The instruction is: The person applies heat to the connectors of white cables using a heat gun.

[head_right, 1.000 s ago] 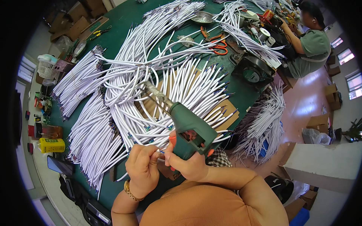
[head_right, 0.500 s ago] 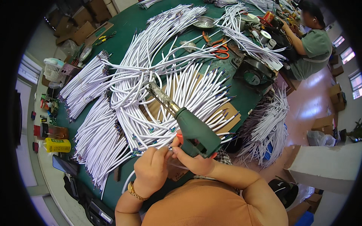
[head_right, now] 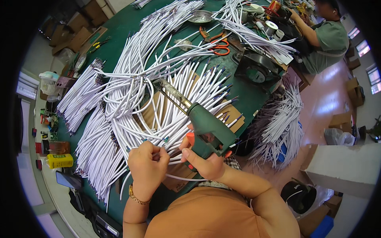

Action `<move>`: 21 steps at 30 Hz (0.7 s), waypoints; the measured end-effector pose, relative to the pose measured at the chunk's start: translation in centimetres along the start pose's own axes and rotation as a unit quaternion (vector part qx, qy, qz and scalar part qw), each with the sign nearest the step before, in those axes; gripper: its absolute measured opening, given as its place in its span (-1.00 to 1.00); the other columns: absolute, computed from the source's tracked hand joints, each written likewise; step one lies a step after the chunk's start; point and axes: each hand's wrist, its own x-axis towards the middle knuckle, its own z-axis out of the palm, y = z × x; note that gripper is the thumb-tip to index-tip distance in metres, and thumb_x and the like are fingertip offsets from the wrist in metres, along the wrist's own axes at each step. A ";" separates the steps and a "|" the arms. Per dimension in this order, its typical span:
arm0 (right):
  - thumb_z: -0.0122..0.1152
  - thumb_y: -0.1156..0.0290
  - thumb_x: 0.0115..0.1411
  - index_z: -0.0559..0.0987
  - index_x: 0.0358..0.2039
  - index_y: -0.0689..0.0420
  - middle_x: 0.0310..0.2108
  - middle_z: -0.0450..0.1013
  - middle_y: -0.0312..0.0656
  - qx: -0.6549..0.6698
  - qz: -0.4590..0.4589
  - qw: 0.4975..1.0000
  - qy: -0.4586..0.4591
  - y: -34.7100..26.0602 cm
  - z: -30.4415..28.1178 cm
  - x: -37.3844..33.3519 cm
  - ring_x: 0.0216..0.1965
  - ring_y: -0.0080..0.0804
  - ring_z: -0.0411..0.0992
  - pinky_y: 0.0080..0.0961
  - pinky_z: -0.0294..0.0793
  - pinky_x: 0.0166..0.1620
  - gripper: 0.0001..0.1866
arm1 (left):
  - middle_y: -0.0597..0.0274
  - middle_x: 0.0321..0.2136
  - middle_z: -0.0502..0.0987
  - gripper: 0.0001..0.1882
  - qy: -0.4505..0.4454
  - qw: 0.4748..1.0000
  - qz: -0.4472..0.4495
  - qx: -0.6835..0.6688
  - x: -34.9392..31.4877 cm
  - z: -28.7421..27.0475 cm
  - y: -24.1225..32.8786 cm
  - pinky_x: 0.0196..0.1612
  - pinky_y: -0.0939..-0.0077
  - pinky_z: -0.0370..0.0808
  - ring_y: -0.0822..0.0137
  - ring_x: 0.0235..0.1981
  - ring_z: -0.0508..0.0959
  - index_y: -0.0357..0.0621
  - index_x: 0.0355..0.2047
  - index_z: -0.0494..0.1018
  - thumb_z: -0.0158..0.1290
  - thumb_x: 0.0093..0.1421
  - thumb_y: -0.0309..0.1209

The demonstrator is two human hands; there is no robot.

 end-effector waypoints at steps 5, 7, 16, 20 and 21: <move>0.03 0.60 0.14 0.15 0.03 0.25 -0.36 0.36 -0.14 0.004 0.013 1.000 0.004 0.4 -1.0 -0.4 -0.46 -0.53 0.40 -0.60 0.42 -0.38 -0.55 | 0.30 -0.77 0.36 -0.79 -0.015 0.999 -0.042 0.027 0.5 0.3 0.3 -0.53 0.34 0.17 0.22 -0.73 0.36 -0.07 -0.68 0.29 0.16 -0.17 -0.50; 0.03 0.60 0.14 0.15 0.03 0.25 -0.36 0.36 -0.14 0.003 0.024 1.000 0.000 0.4 -1.2 -0.5 -0.46 -0.53 0.40 -0.60 0.41 -0.38 -0.55 | 0.30 -0.77 0.36 -0.80 -0.018 0.998 -0.050 0.028 0.6 0.4 0.4 -0.53 0.33 0.17 0.21 -0.73 0.36 -0.07 -0.67 0.30 0.15 -0.16 -0.50; 0.04 0.60 0.14 0.15 0.09 0.20 -0.33 0.35 -0.09 0.043 0.021 0.999 -0.006 1.3 -2.4 -1.1 -0.43 -0.50 0.40 -0.57 0.42 -0.36 -0.50 | 0.14 -0.72 0.43 -0.84 -0.095 0.986 -0.138 -0.022 1.7 -0.4 0.9 -0.51 0.30 0.28 0.12 -0.67 0.38 -0.19 -0.69 0.41 0.17 -0.10 -0.46; 0.04 0.59 0.15 0.16 0.09 0.18 -0.32 0.35 -0.08 0.032 0.035 0.999 -0.019 1.2 -2.7 -1.3 -0.42 -0.50 0.40 -0.57 0.43 -0.34 -0.50 | 0.14 -0.70 0.45 -0.83 -0.068 0.990 -0.125 0.023 1.7 -0.3 1.5 -0.45 0.32 0.29 0.13 -0.65 0.39 -0.20 -0.69 0.41 0.17 -0.10 -0.46; 0.05 0.57 0.15 0.16 0.09 0.18 -0.33 0.36 -0.10 0.023 0.038 0.999 -0.022 1.1 -2.8 -1.3 -0.42 -0.51 0.40 -0.57 0.42 -0.34 -0.50 | 0.14 -0.70 0.45 -0.83 -0.069 0.989 -0.126 0.023 1.8 -0.3 1.5 -0.45 0.32 0.29 0.13 -0.65 0.39 -0.20 -0.69 0.41 0.17 -0.10 -0.46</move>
